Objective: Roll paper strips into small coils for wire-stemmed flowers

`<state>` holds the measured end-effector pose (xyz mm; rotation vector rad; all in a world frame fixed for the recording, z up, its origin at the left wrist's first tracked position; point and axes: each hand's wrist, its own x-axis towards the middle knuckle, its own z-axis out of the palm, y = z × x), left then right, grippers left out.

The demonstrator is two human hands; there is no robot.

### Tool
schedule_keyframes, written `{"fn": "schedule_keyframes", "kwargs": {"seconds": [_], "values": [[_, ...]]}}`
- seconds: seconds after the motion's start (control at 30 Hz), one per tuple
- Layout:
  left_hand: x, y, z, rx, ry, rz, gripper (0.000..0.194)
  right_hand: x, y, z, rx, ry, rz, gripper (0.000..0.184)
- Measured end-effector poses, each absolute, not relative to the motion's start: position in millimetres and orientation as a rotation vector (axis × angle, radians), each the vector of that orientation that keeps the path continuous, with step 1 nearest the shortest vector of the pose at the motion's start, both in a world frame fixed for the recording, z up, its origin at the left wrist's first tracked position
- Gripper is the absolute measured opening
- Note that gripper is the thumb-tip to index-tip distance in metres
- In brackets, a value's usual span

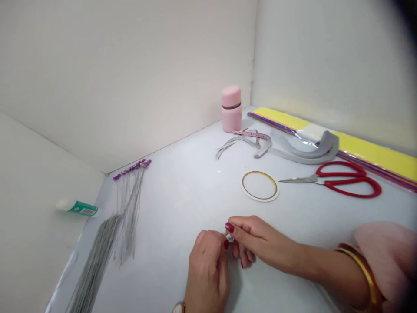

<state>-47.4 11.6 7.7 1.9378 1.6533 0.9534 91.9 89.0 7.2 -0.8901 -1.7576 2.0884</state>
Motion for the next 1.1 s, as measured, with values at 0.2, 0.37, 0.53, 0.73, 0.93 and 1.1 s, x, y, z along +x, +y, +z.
{"fn": "schedule_keyframes", "kwargs": {"seconds": [0.2,0.37,0.53,0.73,0.93,1.1], "values": [[-47.1,10.2,5.1,1.905,1.652,1.015,0.02,88.5,84.5,8.5,-0.878,-1.526,2.402,0.039],[-42.4,11.4,3.6,1.384,1.652,1.202,0.021,87.3,82.3,11.5,-0.844,-1.311,2.533,0.036],[-39.5,14.5,2.8,1.153,1.631,1.313,0.018,88.2,82.1,7.1,-0.818,-1.372,2.464,0.04],[-42.2,14.4,3.2,1.166,1.626,1.307,0.018,87.9,81.3,6.0,-0.823,-1.429,2.399,0.041],[-42.7,17.6,14.2,1.014,1.374,1.213,0.017,87.8,81.4,8.5,-0.834,-1.451,2.396,0.04],[-37.2,18.5,8.0,0.743,1.104,1.218,0.016,88.6,81.1,9.9,-0.795,-1.267,2.552,0.038]]}}
